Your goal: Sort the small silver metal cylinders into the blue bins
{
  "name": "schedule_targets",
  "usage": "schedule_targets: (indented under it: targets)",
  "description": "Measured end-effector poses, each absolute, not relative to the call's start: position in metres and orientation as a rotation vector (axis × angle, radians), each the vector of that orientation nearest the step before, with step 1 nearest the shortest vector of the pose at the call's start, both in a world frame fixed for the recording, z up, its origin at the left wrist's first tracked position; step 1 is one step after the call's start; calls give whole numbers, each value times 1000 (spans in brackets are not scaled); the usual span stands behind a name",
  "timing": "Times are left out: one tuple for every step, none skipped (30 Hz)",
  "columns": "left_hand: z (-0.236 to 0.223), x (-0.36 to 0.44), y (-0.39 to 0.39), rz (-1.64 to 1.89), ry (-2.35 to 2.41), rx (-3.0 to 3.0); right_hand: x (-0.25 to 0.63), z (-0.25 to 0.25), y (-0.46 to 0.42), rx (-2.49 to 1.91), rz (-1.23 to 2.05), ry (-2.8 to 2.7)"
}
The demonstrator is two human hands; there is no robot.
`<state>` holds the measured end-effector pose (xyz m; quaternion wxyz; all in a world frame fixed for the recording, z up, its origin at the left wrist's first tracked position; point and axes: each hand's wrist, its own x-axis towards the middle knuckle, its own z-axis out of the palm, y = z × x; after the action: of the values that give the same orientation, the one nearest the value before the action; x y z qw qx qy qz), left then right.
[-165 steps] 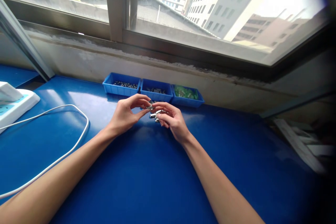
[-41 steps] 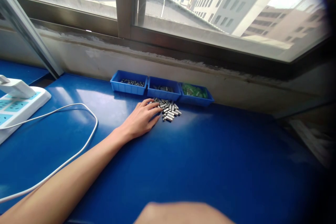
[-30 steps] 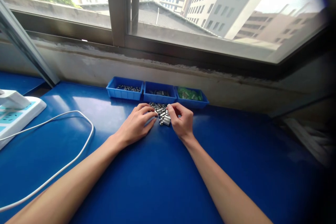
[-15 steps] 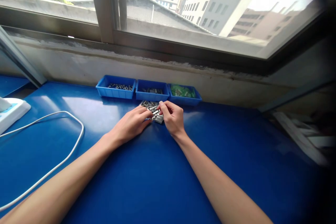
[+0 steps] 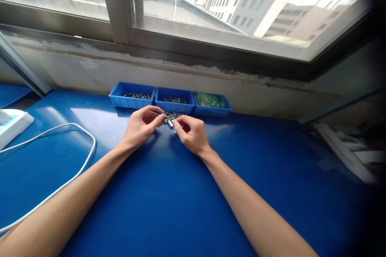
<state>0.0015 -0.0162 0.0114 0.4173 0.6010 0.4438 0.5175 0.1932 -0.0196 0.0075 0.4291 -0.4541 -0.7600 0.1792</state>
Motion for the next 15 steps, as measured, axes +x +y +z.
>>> schedule_targets:
  targets:
    - [12,-1,-14,1331,1121,1472,193,7,-19,-1131,413,-1934]
    - [13,-3,-11,1375,1131,1434,193,6,-19,-1130,381,-1968]
    - [15,-6,-8,1435,1138,1382,193,5,-20,-1131,355,-1999]
    - [17,-10,-4,1500,1146,1325,192,5,-20,-1131,337,-2026]
    - [19,-13,0,1565,1154,1266,192,4,-20,-1130,324,-2049]
    - [22,-17,4,1628,1162,1206,192,4,-20,-1130,312,-2065]
    - [25,-20,8,1672,1166,1159,192,4,-21,-1131,302,-2073]
    - [28,-23,13,1704,1167,1119,192,5,-21,-1133,294,-2076]
    - [31,-26,17,1737,1153,1086,192,5,-21,-1135,287,-2074]
    - [33,-28,21,1765,1131,1051,192,5,-21,-1137,282,-2069]
    - [35,-29,25,1787,1114,1011,192,5,-21,-1139,279,-2065]
    - [36,-30,28,1799,1109,968,192,5,-21,-1140,278,-2063]
    - [36,-30,30,1799,1115,926,192,5,-21,-1142,277,-2064]
    - [36,-29,32,1789,1128,892,192,5,-21,-1144,273,-2064]
    - [35,-28,32,1772,1145,877,193,5,-21,-1148,268,-2066]
